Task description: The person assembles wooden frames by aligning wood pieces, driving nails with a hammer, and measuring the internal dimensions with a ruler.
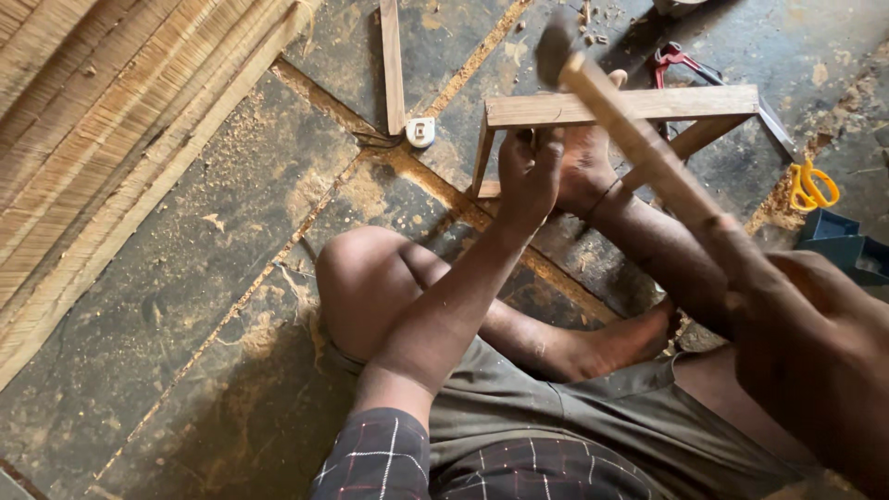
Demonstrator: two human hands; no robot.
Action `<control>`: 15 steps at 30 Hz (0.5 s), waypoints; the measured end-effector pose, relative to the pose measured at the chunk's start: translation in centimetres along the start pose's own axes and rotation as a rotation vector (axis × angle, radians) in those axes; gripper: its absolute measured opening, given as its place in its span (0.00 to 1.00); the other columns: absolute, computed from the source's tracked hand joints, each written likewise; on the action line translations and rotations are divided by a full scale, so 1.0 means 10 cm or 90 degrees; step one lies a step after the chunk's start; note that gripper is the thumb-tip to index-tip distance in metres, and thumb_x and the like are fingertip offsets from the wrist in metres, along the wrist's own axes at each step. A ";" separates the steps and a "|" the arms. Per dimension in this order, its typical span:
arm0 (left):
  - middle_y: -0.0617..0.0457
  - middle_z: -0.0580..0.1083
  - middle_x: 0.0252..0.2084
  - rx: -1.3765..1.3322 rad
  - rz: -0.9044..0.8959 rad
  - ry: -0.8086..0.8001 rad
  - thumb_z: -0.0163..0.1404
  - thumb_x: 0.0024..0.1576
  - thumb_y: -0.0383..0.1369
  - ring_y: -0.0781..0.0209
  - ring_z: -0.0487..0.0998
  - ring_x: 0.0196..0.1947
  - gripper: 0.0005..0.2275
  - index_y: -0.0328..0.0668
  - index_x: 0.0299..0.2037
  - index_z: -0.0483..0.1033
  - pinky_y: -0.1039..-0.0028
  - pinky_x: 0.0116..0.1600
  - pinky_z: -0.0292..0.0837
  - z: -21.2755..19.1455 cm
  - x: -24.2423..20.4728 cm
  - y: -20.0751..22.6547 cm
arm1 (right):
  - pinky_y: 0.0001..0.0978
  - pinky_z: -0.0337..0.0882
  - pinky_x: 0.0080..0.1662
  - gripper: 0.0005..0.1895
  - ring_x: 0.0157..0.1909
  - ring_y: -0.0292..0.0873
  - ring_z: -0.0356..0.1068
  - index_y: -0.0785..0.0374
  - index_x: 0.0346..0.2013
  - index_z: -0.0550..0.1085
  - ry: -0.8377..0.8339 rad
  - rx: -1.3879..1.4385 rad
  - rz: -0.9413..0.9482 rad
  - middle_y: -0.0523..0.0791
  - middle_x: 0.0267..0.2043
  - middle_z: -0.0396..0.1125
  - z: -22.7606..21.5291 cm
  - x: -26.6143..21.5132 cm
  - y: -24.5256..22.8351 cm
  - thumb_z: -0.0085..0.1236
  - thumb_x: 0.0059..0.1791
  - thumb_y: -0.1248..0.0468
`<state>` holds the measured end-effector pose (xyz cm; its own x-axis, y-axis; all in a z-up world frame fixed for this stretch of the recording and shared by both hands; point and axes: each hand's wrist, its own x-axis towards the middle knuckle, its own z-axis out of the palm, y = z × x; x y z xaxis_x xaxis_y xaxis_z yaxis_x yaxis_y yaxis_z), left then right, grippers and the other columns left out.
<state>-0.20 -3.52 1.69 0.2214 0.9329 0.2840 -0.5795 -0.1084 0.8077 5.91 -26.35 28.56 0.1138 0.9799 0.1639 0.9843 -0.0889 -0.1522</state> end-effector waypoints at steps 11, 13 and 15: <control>0.58 0.70 0.42 -0.030 0.018 0.000 0.49 0.63 0.25 0.70 0.67 0.42 0.07 0.33 0.50 0.69 0.76 0.49 0.67 0.01 0.04 -0.06 | 0.41 0.75 0.34 0.29 0.34 0.53 0.76 0.66 0.67 0.70 -0.050 0.041 0.044 0.59 0.41 0.74 -0.12 0.19 0.06 0.53 0.49 0.73; 0.57 0.70 0.42 -0.030 0.017 0.001 0.48 0.64 0.25 0.70 0.68 0.43 0.07 0.32 0.50 0.70 0.76 0.50 0.67 -0.01 0.01 -0.09 | 0.41 0.75 0.39 0.27 0.38 0.53 0.76 0.71 0.66 0.67 -0.028 0.130 -0.001 0.60 0.43 0.73 -0.11 0.17 0.10 0.49 0.50 0.72; 0.56 0.69 0.40 -0.030 -0.009 -0.005 0.49 0.65 0.25 0.70 0.67 0.41 0.05 0.31 0.47 0.69 0.75 0.50 0.66 -0.02 -0.01 -0.09 | 0.40 0.76 0.42 0.27 0.41 0.51 0.77 0.72 0.67 0.65 -0.021 0.190 0.008 0.59 0.44 0.73 -0.08 0.12 0.14 0.47 0.52 0.71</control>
<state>0.11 -3.41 0.86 0.2361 0.9315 0.2766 -0.6123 -0.0785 0.7867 7.52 -25.48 29.36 0.1166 0.9848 0.1285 0.8989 -0.0497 -0.4353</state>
